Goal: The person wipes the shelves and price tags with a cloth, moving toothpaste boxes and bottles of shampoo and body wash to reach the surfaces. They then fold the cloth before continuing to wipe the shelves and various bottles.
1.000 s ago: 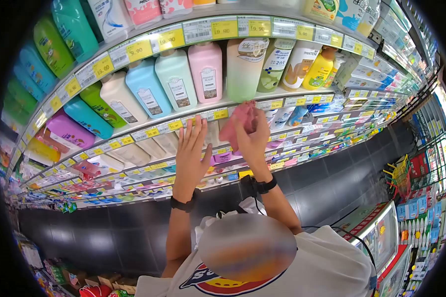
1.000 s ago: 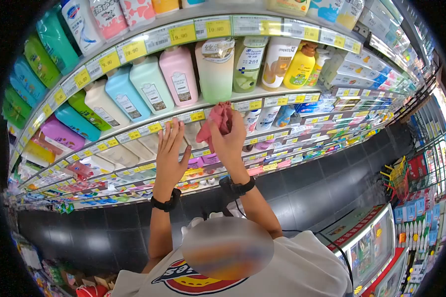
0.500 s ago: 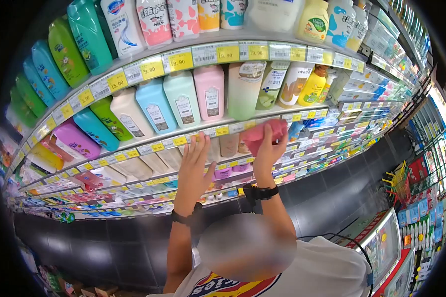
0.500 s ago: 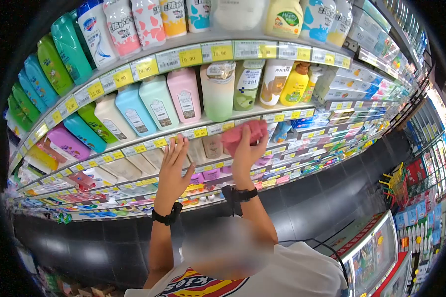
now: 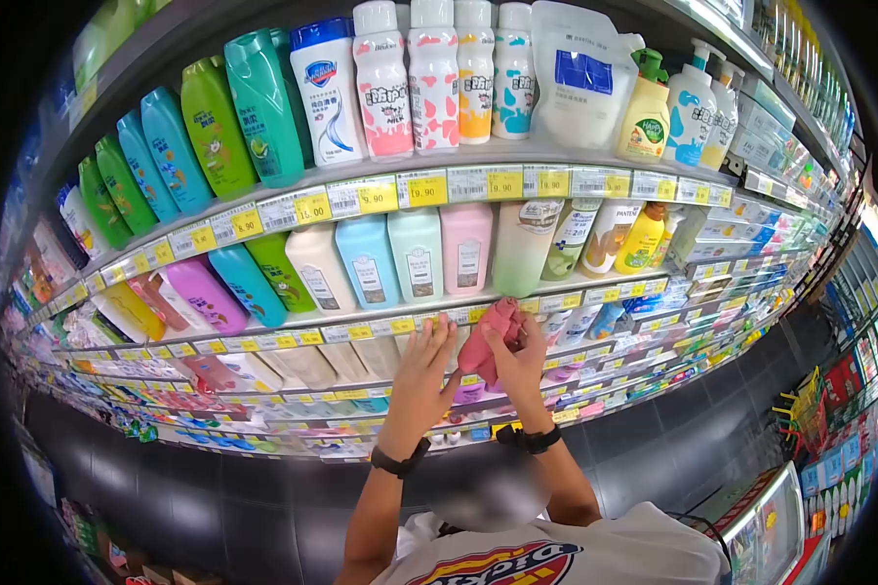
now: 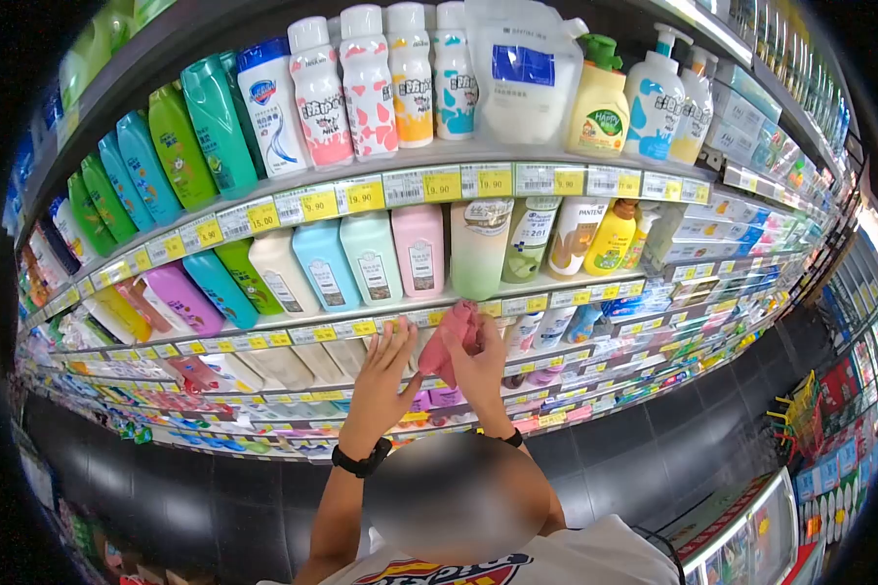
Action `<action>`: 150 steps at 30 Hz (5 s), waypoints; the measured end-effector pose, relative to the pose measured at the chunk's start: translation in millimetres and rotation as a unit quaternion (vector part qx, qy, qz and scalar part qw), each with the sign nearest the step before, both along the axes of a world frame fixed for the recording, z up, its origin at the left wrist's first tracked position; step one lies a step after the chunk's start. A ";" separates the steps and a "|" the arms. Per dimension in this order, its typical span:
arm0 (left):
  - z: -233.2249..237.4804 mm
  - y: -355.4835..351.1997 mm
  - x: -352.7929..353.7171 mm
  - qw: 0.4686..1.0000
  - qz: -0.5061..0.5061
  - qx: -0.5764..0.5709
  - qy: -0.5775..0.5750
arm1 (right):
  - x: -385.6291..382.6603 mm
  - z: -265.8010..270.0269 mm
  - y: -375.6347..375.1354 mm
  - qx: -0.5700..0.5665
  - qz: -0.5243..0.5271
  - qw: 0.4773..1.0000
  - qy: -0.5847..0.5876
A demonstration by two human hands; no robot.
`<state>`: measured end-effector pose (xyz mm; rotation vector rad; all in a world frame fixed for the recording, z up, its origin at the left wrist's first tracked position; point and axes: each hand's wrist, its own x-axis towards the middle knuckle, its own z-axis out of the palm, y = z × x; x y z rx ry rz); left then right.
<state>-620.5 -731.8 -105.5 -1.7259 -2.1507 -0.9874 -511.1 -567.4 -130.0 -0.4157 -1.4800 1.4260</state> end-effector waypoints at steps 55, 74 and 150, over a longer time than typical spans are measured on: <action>4.4 -44.2 -21.1 0.983 0.183 0.003 0.019 | -33.9 -17.4 -31.2 0.182 -0.285 0.939 -0.064; -5.2 -150.7 -123.8 0.983 0.163 0.075 0.044 | -85.3 -29.3 -83.7 0.331 -0.257 0.902 -0.106; -12.8 -254.9 -196.3 0.992 0.124 0.019 -0.017 | -198.7 -2.7 -240.9 0.245 -0.135 0.957 -0.073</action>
